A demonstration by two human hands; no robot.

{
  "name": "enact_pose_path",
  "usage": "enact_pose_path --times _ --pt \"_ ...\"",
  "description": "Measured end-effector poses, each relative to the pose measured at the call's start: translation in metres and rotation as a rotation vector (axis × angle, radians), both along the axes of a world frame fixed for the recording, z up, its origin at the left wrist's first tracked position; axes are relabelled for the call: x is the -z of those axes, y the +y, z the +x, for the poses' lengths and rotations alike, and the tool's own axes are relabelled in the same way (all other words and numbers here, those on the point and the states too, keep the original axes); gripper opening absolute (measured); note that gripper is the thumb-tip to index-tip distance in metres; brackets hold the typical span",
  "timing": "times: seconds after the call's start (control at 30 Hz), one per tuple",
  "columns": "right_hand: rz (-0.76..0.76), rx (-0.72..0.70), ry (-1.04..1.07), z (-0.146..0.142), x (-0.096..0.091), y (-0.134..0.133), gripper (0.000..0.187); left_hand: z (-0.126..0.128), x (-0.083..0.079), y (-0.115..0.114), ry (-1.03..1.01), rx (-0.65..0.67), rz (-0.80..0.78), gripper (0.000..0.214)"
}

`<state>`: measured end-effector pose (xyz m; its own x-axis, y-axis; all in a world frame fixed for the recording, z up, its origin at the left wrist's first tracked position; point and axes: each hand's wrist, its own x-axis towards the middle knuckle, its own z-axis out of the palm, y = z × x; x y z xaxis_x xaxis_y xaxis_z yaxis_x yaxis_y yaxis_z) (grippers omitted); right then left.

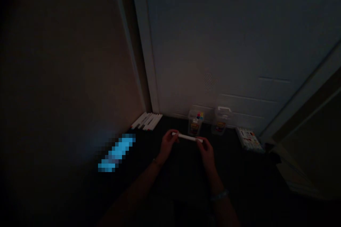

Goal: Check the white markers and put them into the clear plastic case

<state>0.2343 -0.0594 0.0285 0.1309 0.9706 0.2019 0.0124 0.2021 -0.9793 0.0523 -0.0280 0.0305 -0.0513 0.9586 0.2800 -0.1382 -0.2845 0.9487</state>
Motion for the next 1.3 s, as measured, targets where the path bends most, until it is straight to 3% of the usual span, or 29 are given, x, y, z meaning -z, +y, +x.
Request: enact_pose_path --times 0.17,0.33,0.47,0.63,0.8,1.07,1.3 --pt "-0.005 0.124 0.135 0.005 0.003 0.002 0.04 0.004 0.008 -0.005 0.326 0.138 0.075 0.029" --pt "0.116 0.151 -0.067 0.0 -0.003 -0.006 0.039 0.002 0.011 -0.012 0.65 0.301 0.165 0.03" --pt "0.28 0.122 -0.246 -0.005 -0.006 -0.012 0.036 0.001 0.013 -0.01 0.752 0.291 0.22 0.025" --pt "0.403 0.031 -0.483 -0.015 -0.002 -0.012 0.03 0.001 0.022 -0.006 0.744 0.277 0.238 0.022" --pt "0.437 -0.183 -0.724 -0.027 0.003 -0.01 0.034 -0.001 0.036 -0.001 0.646 0.229 0.177 0.037" --pt "0.392 -0.127 -0.712 -0.027 -0.006 -0.012 0.038 0.001 0.028 0.001 0.626 0.269 0.217 0.033" --pt "0.391 -0.149 -0.693 -0.028 -0.001 -0.009 0.037 0.0 0.03 0.001 0.644 0.26 0.221 0.03"
